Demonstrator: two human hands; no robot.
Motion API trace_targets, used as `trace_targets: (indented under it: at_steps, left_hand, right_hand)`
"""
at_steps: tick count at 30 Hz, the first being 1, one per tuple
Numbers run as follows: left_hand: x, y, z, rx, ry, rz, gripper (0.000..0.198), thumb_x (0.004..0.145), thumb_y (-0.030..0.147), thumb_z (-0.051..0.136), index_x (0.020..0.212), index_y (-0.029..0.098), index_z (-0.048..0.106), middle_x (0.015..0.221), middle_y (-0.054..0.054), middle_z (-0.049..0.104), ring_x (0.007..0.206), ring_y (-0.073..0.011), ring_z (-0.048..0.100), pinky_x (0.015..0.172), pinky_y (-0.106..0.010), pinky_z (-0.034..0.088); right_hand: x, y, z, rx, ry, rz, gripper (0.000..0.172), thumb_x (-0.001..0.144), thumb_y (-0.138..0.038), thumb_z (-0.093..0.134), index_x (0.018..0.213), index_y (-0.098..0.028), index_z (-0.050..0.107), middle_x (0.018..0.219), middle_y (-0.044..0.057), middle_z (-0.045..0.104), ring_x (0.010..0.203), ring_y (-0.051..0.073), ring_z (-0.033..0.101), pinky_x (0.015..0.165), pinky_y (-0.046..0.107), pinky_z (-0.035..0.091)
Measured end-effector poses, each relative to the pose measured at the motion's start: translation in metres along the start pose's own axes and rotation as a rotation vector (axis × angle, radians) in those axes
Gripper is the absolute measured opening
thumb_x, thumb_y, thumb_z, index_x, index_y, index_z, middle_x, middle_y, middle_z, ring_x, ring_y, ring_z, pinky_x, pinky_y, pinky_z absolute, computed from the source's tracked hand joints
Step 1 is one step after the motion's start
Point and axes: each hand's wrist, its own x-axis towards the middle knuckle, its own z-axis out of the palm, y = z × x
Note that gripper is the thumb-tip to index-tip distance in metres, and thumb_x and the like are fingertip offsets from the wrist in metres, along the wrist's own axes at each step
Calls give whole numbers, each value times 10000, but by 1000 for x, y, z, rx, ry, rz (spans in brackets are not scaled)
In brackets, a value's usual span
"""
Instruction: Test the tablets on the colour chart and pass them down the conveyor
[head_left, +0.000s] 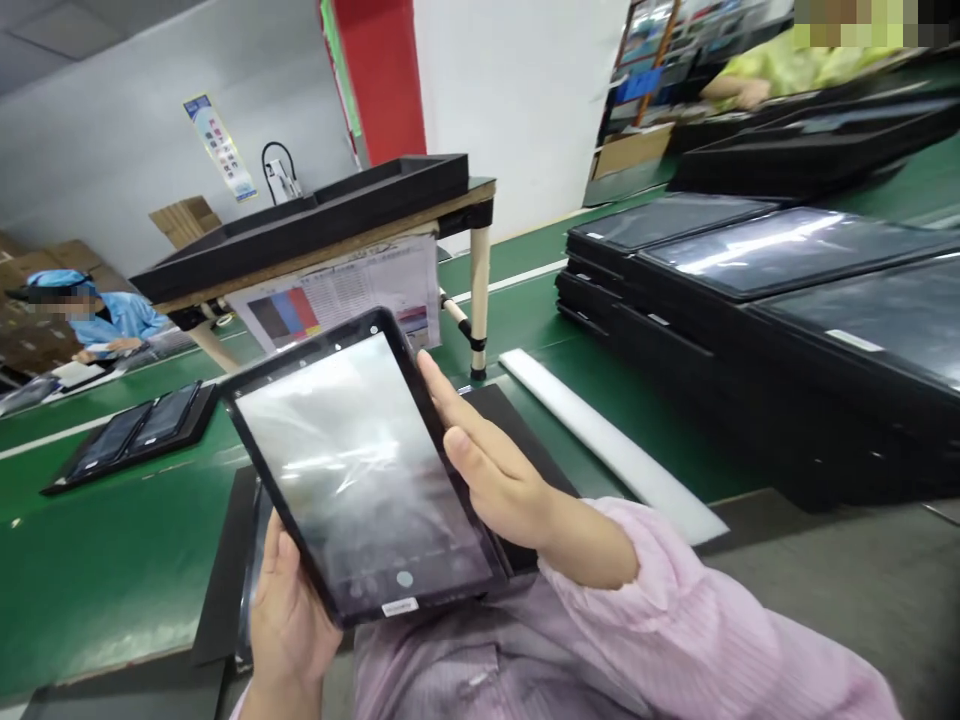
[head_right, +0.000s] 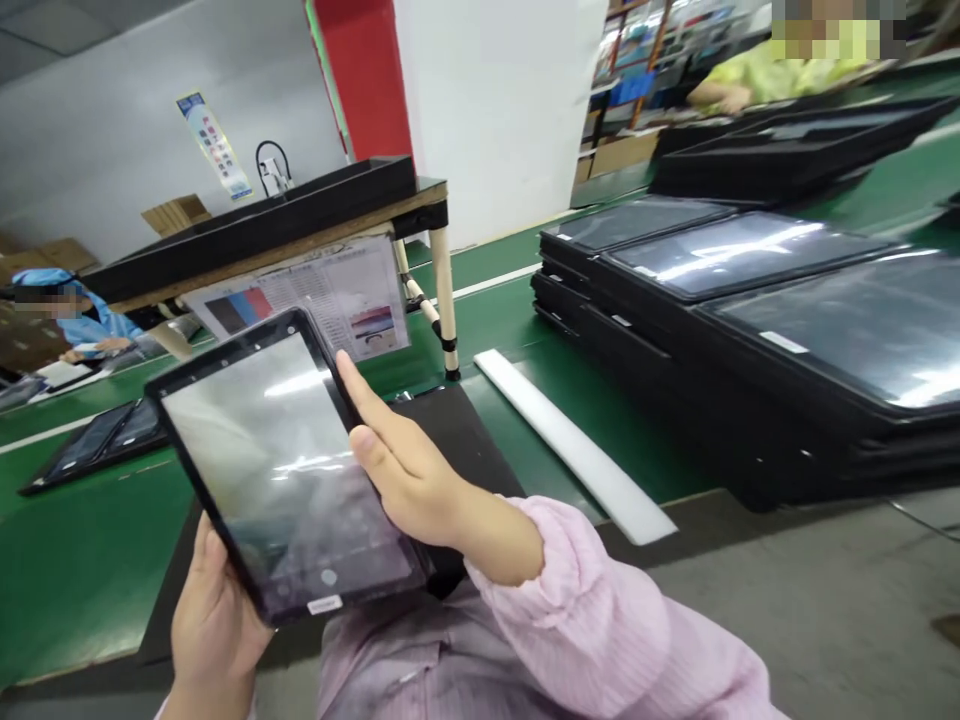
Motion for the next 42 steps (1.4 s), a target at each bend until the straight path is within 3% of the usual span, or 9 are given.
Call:
trace_targets:
  at_steps: [3, 9, 12, 16, 20, 25, 33, 38, 42]
  left_hand:
    - [-3, -9, 6, 0, -28, -64, 469, 855, 403, 707, 1319, 403, 633, 1235, -13, 735, 1009, -201, 735, 883, -317, 594]
    - [-15, -17, 25, 49, 211, -155, 466, 897, 376, 662, 1355, 423, 589, 1246, 1, 730, 1068, -193, 713, 935, -349, 573]
    - [-18, -16, 45, 90, 161, -273, 489, 918, 366, 643, 1401, 373, 559, 1299, -45, 702, 1171, -222, 671, 1007, -377, 535]
    - [-10, -22, 70, 126, 98, -434, 524, 936, 326, 623, 1448, 305, 513, 1319, -91, 685, 1176, -254, 670, 1045, -439, 514]
    - [-4, -33, 72, 198, 84, -487, 485, 937, 261, 591, 1417, 210, 547, 1306, -131, 685, 1239, -269, 629, 1112, -468, 450]
    - [-21, -12, 37, 452, 5, -85, 541, 959, 377, 582, 1481, 294, 472, 1492, -80, 545, 1398, -231, 476, 1218, -419, 276]
    - [-2, 52, -34, 1611, 8, 661, 363, 954, 270, 520, 1274, 319, 684, 1130, -82, 600, 1092, -262, 546, 1037, -481, 371]
    - [23, 48, -49, 2043, -60, 633, 348, 934, 183, 496, 1140, 275, 762, 1137, -145, 533, 1104, -329, 481, 937, -543, 384]
    - [28, 44, -53, 2080, -198, 691, 346, 949, 235, 487, 1180, 185, 739, 1112, -173, 526, 1020, -317, 497, 871, -501, 407]
  right_hand:
    - [3, -8, -14, -144, -68, -42, 712, 1038, -573, 276, 1627, -223, 82, 1100, 69, 708, 982, 263, 677, 924, 458, 548]
    - [0, 5, -31, -289, -59, 47, 762, 1022, -633, 232, 1630, -204, 67, 817, 34, 671, 672, 215, 612, 709, 405, 553]
    - [-2, 27, -46, -291, -15, 83, 816, 984, -713, 226, 1629, -227, 109, 1191, 109, 676, 965, 270, 666, 862, 441, 550]
    - [-9, 48, -61, -357, 224, 107, 763, 990, -699, 221, 1622, -280, 134, 1555, 101, 416, 1342, 302, 481, 1096, 521, 413]
    - [-21, 44, -57, -533, -12, 89, 584, 1032, -590, 260, 1436, -292, 559, 1457, 98, 522, 1313, 307, 478, 1094, 563, 389]
    - [-25, 43, -35, -877, -367, 43, 444, 1051, -401, 325, 1202, -303, 731, 1476, 81, 521, 1310, 368, 443, 967, 626, 402]
    - [-28, 70, -26, -909, -357, -121, 424, 1040, -389, 325, 1311, -349, 649, 1532, 58, 455, 1310, 384, 452, 891, 585, 409]
    - [-32, 66, -42, -833, -185, -61, 446, 1034, -423, 296, 1403, -453, 545, 1524, 30, 452, 1292, 387, 483, 899, 588, 394]
    - [-39, 63, -46, -966, -108, -28, 387, 1026, -372, 387, 1121, -330, 759, 1379, 97, 581, 1241, 400, 519, 913, 621, 393]
